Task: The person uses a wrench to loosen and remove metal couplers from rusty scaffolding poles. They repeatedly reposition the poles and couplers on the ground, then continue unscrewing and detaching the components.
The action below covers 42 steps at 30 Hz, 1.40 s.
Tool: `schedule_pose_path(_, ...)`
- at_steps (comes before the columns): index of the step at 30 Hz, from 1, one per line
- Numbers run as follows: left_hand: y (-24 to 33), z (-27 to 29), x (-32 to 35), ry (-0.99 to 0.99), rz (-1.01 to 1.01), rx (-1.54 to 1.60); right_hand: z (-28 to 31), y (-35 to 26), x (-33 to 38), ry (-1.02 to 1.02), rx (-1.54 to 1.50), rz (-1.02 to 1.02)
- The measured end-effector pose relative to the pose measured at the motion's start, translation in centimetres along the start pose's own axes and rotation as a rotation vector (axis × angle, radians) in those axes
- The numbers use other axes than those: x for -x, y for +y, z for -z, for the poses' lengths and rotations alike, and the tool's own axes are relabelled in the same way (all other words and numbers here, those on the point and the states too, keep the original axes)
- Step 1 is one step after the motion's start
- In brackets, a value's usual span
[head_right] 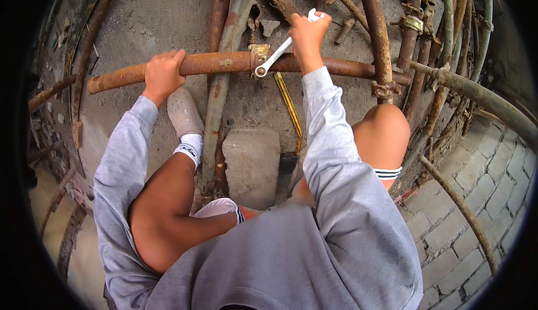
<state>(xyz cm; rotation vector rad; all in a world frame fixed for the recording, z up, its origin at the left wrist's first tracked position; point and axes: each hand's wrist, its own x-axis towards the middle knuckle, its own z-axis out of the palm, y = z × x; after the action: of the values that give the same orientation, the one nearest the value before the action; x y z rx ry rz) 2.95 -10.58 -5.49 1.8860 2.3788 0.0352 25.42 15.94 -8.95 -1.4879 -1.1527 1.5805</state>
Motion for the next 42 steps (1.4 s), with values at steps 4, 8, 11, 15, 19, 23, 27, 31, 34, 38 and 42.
schedule_pose_path(4, -0.3, 0.0, 0.3, -0.050, -0.018, 0.023, -1.7, -0.9, 0.3, -0.132, 0.095, 0.005)
schedule_pose_path(8, -0.4, -0.4, 0.7, -0.042, -0.042, -0.015, -3.7, -1.8, 1.1, -0.371, 0.219, 0.160)
schedule_pose_path(11, -0.3, -0.4, 0.6, -0.063, -0.051, -0.028, -3.9, -2.4, 1.8, -0.434, 0.263, 0.192)
schedule_pose_path(15, -0.5, -0.3, 0.2, -0.071, -0.072, -0.032, -5.7, -1.9, 0.9, -0.522, 0.309, 0.214)
schedule_pose_path(19, -0.5, 0.1, 0.2, -0.107, -0.058, -0.018, -5.6, -1.7, 1.3, -0.548, 0.321, 0.212)
schedule_pose_path(23, -0.4, 0.6, -0.4, -0.166, -0.069, -0.039, -7.4, -1.6, 1.2, -0.624, 0.449, 0.329)
schedule_pose_path(27, -0.9, 0.7, 0.0, -0.189, -0.054, -0.035, -9.4, -4.2, 3.4, -0.807, 0.578, 0.237)
schedule_pose_path(31, -2.2, 1.1, -2.3, -0.183, -0.016, 0.154, -13.6, -0.6, 10.4, -1.222, 0.694, 0.595)
schedule_pose_path(34, -3.6, 0.3, -1.8, -0.068, 0.024, 0.110, -13.5, -0.8, 12.2, -1.144, 0.699, 0.610)
schedule_pose_path(38, -2.9, 1.7, -2.1, -0.144, -0.090, 0.118, -12.5, -2.6, 14.2, -1.189, 0.814, 0.610)
schedule_pose_path(42, -2.6, 1.1, -2.4, -0.206, -0.069, -0.005, -10.4, -1.8, 17.7, -1.176, 0.881, 0.691)
